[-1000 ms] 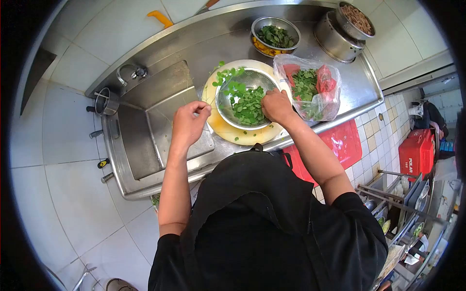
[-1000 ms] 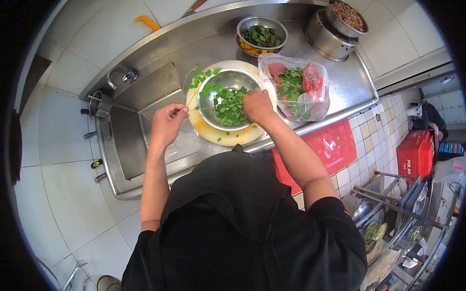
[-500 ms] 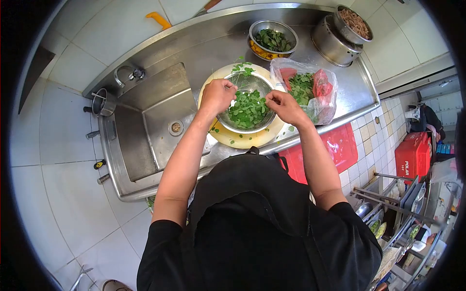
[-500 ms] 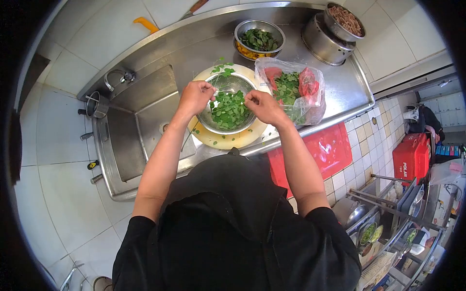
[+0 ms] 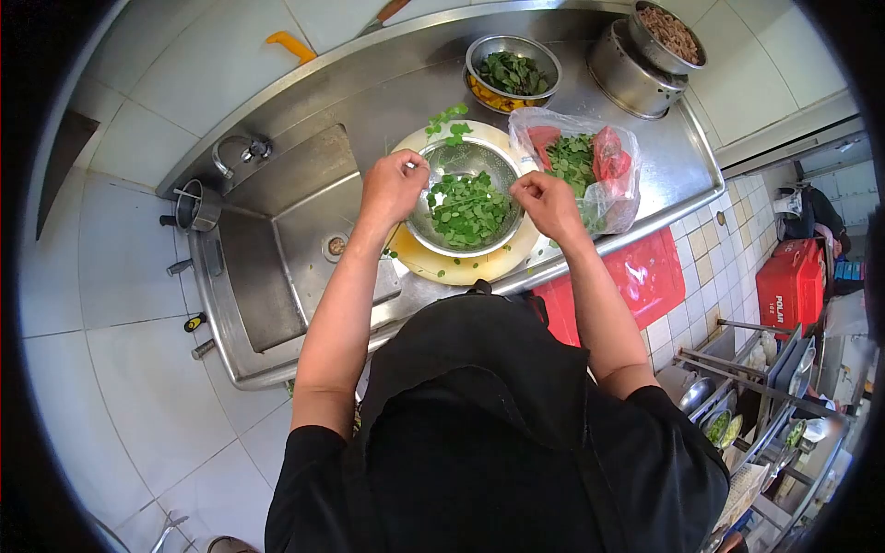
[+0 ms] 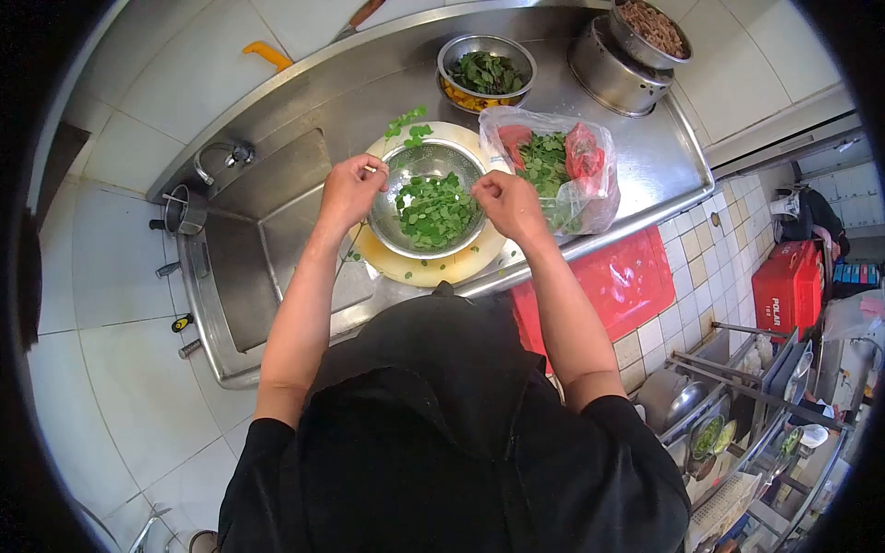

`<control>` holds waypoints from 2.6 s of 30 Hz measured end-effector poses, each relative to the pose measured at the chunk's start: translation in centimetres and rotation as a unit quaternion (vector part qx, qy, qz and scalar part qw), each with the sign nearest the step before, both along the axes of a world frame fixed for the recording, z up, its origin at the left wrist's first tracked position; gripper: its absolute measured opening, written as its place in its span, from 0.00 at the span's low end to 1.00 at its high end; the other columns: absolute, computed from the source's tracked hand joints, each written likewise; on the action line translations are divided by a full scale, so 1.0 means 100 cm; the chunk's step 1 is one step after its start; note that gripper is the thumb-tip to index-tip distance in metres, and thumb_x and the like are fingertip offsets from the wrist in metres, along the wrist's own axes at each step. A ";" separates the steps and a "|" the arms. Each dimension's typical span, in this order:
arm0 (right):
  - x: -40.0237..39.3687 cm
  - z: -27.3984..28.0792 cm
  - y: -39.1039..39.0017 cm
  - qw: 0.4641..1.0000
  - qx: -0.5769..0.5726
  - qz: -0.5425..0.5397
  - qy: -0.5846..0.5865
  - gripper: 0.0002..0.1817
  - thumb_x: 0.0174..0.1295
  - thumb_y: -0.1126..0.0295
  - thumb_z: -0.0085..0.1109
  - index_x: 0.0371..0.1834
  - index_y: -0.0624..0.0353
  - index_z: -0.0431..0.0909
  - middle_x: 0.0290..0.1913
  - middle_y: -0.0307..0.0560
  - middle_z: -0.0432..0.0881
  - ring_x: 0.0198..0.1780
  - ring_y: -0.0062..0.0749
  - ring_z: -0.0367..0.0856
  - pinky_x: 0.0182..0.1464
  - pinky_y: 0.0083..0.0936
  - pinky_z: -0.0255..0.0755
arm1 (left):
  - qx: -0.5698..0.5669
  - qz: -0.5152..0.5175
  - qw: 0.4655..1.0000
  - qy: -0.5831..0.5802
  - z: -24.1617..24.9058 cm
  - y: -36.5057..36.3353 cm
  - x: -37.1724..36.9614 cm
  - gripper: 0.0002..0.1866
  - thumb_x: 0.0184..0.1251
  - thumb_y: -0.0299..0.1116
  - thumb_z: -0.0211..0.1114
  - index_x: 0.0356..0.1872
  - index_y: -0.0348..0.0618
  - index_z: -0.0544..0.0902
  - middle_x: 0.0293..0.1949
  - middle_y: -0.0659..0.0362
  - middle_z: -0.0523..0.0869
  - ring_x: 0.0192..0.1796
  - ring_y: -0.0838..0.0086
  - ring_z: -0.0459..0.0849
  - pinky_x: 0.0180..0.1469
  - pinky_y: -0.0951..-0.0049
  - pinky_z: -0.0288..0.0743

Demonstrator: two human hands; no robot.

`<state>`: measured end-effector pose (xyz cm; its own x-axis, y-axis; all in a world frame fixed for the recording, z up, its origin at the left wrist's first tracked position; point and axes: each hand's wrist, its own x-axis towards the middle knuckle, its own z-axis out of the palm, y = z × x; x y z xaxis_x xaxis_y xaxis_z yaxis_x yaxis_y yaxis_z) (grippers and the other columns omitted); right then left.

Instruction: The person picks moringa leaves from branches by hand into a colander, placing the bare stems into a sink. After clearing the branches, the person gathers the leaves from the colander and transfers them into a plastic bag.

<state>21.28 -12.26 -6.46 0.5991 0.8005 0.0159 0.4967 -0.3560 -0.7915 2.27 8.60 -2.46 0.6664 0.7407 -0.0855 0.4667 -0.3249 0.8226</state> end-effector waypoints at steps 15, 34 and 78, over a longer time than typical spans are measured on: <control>-0.016 0.119 0.029 0.964 0.037 0.254 -0.077 0.41 0.49 0.49 0.79 0.65 0.60 0.77 0.60 0.57 0.83 0.64 0.50 0.80 0.66 0.39 0.71 | 0.017 -0.105 0.994 -0.018 0.062 -0.033 -0.049 0.10 0.60 0.34 0.72 0.39 0.41 0.91 0.33 0.58 0.90 0.29 0.76 0.81 0.36 0.72 0.75; -0.023 0.093 0.015 0.925 0.048 0.246 0.284 0.06 0.67 0.72 0.68 0.40 0.65 0.85 0.36 0.40 0.87 0.33 0.18 0.85 0.37 0.18 0.78 | 0.043 -0.113 0.993 0.000 0.067 -0.044 -0.067 0.10 0.60 0.35 0.72 0.38 0.42 0.92 0.30 0.57 0.88 0.25 0.75 0.77 0.32 0.71 0.72; 0.062 -0.015 -0.084 0.983 -0.157 -0.006 -0.093 0.13 0.60 0.62 0.68 0.43 0.57 0.88 0.39 0.53 0.90 0.38 0.45 0.88 0.44 0.38 0.79 | 0.025 0.504 0.778 0.374 -0.213 -0.140 -0.643 0.18 0.68 0.41 0.67 0.46 0.34 0.84 0.41 0.46 0.90 0.43 0.57 0.89 0.49 0.60 0.80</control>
